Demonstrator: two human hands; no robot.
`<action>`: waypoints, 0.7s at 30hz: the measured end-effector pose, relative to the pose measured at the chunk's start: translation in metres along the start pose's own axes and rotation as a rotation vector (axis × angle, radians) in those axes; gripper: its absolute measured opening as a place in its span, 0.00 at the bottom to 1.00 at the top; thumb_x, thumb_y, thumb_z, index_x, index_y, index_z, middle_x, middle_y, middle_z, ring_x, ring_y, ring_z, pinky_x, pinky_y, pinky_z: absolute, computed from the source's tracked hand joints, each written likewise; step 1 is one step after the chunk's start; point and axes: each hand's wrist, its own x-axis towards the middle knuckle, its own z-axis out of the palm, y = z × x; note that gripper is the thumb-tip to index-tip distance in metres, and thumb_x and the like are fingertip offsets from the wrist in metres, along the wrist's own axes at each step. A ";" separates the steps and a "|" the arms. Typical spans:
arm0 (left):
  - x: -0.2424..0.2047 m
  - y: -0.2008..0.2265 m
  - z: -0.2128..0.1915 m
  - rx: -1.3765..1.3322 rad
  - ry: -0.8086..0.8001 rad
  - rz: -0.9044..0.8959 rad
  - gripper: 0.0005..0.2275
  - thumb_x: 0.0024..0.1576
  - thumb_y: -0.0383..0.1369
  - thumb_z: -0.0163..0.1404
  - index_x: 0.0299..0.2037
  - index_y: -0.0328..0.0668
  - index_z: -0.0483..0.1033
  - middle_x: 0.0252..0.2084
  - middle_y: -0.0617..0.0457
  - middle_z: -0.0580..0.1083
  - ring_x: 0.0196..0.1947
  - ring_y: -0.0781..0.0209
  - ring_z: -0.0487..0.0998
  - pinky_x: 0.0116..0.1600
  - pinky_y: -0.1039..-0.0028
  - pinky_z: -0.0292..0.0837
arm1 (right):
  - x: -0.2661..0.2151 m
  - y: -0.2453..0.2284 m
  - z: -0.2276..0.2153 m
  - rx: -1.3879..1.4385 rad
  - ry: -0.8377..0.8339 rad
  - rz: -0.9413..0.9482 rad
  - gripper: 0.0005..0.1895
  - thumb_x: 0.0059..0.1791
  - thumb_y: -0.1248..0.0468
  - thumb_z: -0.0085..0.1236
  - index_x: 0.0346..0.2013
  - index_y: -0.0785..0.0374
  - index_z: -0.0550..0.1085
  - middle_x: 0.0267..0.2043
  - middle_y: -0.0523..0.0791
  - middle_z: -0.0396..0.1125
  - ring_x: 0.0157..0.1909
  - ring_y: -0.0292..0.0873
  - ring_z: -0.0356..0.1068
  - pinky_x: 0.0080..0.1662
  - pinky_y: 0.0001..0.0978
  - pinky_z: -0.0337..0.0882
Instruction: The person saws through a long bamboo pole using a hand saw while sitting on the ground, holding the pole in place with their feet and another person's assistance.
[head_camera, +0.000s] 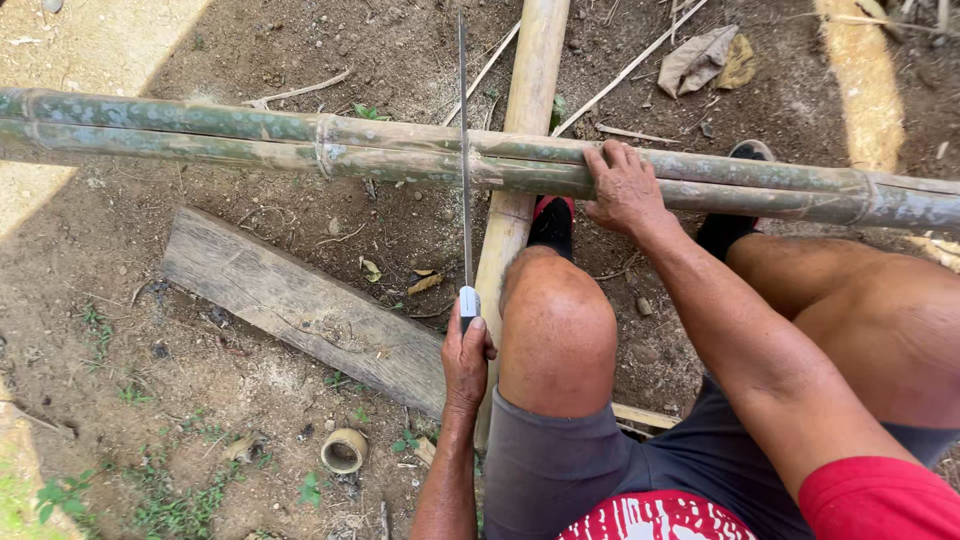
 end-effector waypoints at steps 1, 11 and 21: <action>-0.002 0.001 -0.002 -0.051 -0.037 0.049 0.28 0.65 0.43 0.44 0.73 0.38 0.59 0.24 0.58 0.66 0.23 0.70 0.68 0.29 0.77 0.69 | -0.006 -0.003 -0.004 -0.017 0.010 -0.001 0.50 0.35 0.58 0.71 0.69 0.56 0.59 0.65 0.55 0.57 0.69 0.60 0.56 0.64 0.57 0.58; -0.006 0.038 -0.020 0.161 -0.079 0.032 0.27 0.62 0.46 0.45 0.70 0.49 0.61 0.22 0.59 0.66 0.18 0.72 0.66 0.22 0.76 0.66 | -0.095 -0.031 -0.049 0.296 -0.276 0.287 0.41 0.44 0.48 0.67 0.66 0.60 0.65 0.67 0.55 0.57 0.67 0.59 0.60 0.64 0.50 0.63; 0.001 0.012 -0.021 -0.029 -0.027 0.010 0.22 0.65 0.47 0.44 0.62 0.41 0.72 0.19 0.60 0.63 0.16 0.72 0.63 0.21 0.77 0.60 | -0.092 -0.007 -0.031 0.280 -0.250 0.300 0.34 0.45 0.60 0.63 0.66 0.56 0.66 0.67 0.53 0.59 0.67 0.58 0.61 0.65 0.49 0.64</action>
